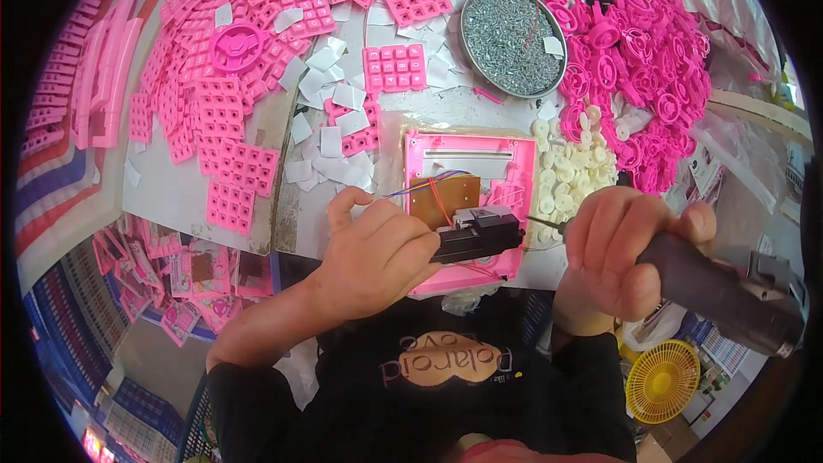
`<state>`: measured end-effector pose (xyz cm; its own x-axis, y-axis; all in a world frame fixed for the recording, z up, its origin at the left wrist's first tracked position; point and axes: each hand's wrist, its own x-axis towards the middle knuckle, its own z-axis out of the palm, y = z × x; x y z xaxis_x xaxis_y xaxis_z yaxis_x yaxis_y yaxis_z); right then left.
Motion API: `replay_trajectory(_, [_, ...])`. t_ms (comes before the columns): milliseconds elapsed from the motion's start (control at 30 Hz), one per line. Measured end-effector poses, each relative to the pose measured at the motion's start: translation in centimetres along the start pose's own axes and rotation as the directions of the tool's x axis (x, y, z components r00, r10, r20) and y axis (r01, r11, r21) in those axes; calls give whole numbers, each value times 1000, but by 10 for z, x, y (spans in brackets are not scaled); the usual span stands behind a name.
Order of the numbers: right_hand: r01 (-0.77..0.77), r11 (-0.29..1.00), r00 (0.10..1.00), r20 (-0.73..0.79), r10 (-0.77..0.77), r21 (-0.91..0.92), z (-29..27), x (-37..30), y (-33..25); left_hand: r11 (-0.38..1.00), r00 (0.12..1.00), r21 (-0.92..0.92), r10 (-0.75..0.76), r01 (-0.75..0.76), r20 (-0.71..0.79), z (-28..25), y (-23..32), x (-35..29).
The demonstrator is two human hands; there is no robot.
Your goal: Assemble a toy by installing internal components and screws.
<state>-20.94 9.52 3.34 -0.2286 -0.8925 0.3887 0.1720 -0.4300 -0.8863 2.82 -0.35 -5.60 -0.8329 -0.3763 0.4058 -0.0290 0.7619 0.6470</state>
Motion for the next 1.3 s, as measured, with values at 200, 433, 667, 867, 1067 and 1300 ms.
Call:
replay_trajectory(200, [-41,999,982,-187,34,-31,2,-1,3,998,996,-7,-56,56,64,0,1,5])
replay_trajectory(433, [-57,997,974,-221,43,-58,2,-3,3,997,981,25,-71,67,182,-7,4,14])
replay_trajectory(667, [-56,997,975,-219,42,-59,0,-4,4,996,963,49,-81,71,257,-14,8,22])
replay_trajectory(867, [-71,995,965,-257,52,-65,2,-5,3,996,955,41,-82,73,287,-15,7,25])
replay_trajectory(1067, [-83,994,960,-272,62,-67,2,-5,2,994,956,22,-107,105,272,-14,8,24])
replay_trajectory(1300, [-87,993,960,-274,62,-81,1,-5,1,996,957,36,-84,77,278,-16,8,25])
